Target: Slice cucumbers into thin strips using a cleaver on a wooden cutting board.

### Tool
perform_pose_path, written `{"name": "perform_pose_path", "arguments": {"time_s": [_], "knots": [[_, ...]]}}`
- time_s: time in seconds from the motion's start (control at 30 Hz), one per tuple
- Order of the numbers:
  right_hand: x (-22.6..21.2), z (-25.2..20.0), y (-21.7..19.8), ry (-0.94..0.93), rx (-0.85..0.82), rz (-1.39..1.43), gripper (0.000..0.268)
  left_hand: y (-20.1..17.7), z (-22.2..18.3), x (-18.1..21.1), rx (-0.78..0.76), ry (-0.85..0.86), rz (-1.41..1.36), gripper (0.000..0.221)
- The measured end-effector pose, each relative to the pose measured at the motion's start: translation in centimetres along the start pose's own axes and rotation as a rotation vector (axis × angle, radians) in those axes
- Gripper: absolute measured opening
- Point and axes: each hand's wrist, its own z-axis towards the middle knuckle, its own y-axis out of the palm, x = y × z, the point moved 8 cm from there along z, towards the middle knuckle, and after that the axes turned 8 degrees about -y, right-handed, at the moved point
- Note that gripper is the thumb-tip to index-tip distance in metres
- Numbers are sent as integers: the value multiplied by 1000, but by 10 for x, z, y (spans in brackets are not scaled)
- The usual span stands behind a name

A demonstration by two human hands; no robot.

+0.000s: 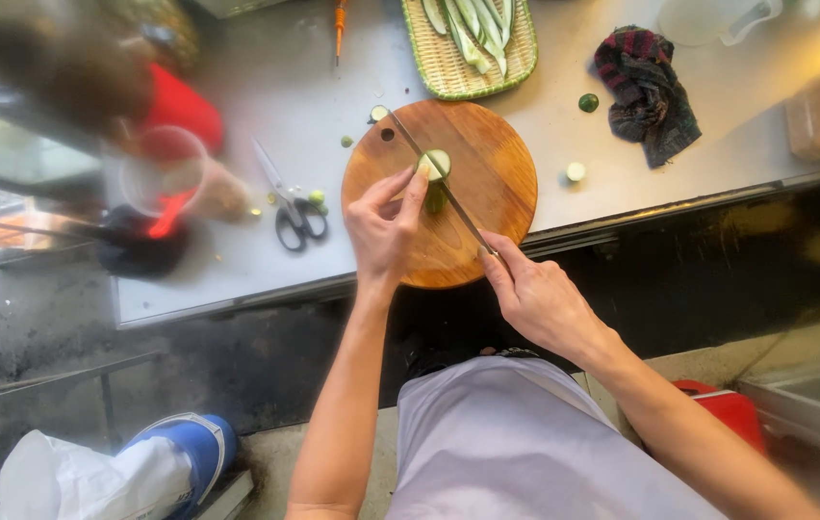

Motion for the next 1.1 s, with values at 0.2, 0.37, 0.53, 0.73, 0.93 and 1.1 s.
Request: {"name": "perform_pose_path", "arguments": {"time_s": [0.2,0.37,0.53,0.73,0.93,1.1], "knots": [[16,-13,7,14,-26,5,45,-2,-1,0,9,-5,5,37],[22,17,21,-45,-18,21,44,1,1,0,-9,-12,24,38],[23,16,19,4,-33,-12,45,21,-16,46,160,700,526,50],[18,-9,8,82,-87,80,46,25,-2,32,68,485,485,39],[45,39,47,13,-83,63,47,27,0,42,24,461,441,36],[45,20,36,29,-132,80,50,18,30,43,45,401,373,37]]}}
